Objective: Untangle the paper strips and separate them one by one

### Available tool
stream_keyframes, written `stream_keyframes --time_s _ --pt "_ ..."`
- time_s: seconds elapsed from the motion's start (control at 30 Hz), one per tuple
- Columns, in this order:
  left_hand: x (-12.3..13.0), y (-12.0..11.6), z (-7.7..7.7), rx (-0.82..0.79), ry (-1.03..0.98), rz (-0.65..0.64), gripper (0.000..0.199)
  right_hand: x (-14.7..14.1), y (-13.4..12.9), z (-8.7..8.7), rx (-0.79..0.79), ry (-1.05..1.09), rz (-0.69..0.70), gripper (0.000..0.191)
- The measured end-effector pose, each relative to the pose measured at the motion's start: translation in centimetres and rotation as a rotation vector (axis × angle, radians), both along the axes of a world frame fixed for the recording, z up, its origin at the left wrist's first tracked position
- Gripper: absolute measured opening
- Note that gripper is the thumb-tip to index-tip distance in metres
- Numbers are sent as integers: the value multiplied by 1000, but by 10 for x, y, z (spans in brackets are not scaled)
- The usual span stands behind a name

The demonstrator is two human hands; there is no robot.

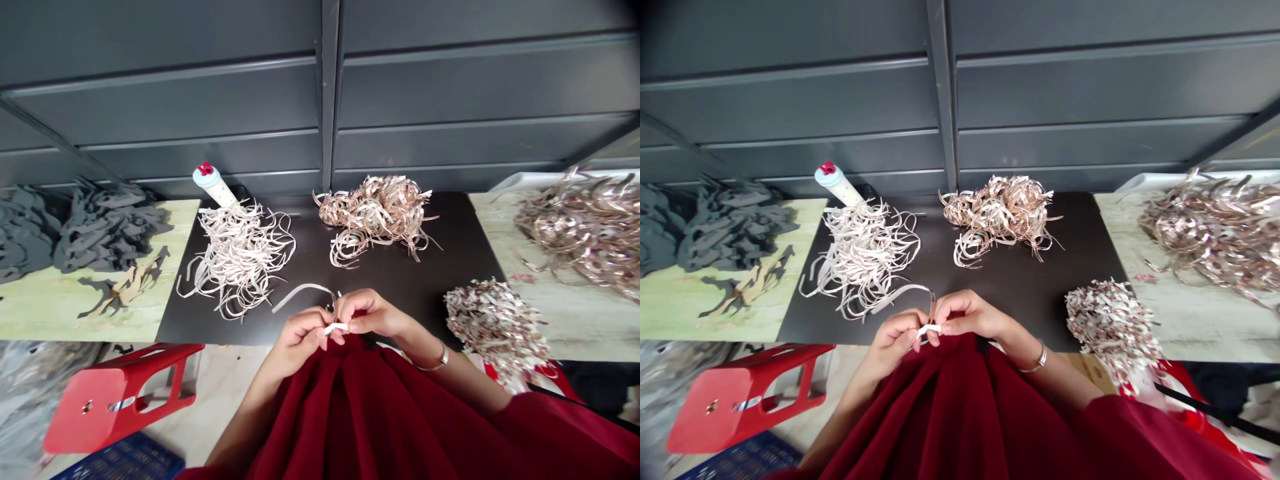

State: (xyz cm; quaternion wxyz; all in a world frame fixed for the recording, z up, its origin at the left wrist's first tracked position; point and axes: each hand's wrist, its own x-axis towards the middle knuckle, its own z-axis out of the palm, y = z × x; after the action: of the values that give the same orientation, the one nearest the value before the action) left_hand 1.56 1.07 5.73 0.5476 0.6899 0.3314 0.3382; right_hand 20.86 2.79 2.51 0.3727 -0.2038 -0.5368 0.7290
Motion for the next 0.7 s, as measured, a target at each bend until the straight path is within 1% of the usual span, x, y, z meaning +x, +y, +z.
stream_keyframes --time_s 0.1,0.2,0.27,0.33,0.37,0.43,0.5,0.57,0.63,0.7 --pt "0 -3 -1 148 150 49 30 5 3 6 105 -119 24 31" --pt "-1 -5 0 317 339 46 24 3 4 12 285 -277 -16 44" --pt "-2 -6 1 361 417 20 22 -2 4 14 385 -413 -79 44" --pt "-1 -6 3 352 429 11 20 -6 5 16 419 -526 -137 42" --pt "-1 -7 4 330 402 14 21 -7 5 18 410 -542 -137 41" --pt "0 -7 5 242 286 16 24 -4 7 21 346 -468 -64 38" --pt "1 -8 6 115 128 6 31 2 9 24 230 -332 52 36" --pt "1 -8 3 -1 7 33 40 9 10 25 99 -236 112 37" --pt "-1 -7 -3 -101 -38 68 45 12 11 24 36 -218 106 38" --pt "-2 -6 -13 -243 -49 65 49 10 9 22 91 -271 69 34"
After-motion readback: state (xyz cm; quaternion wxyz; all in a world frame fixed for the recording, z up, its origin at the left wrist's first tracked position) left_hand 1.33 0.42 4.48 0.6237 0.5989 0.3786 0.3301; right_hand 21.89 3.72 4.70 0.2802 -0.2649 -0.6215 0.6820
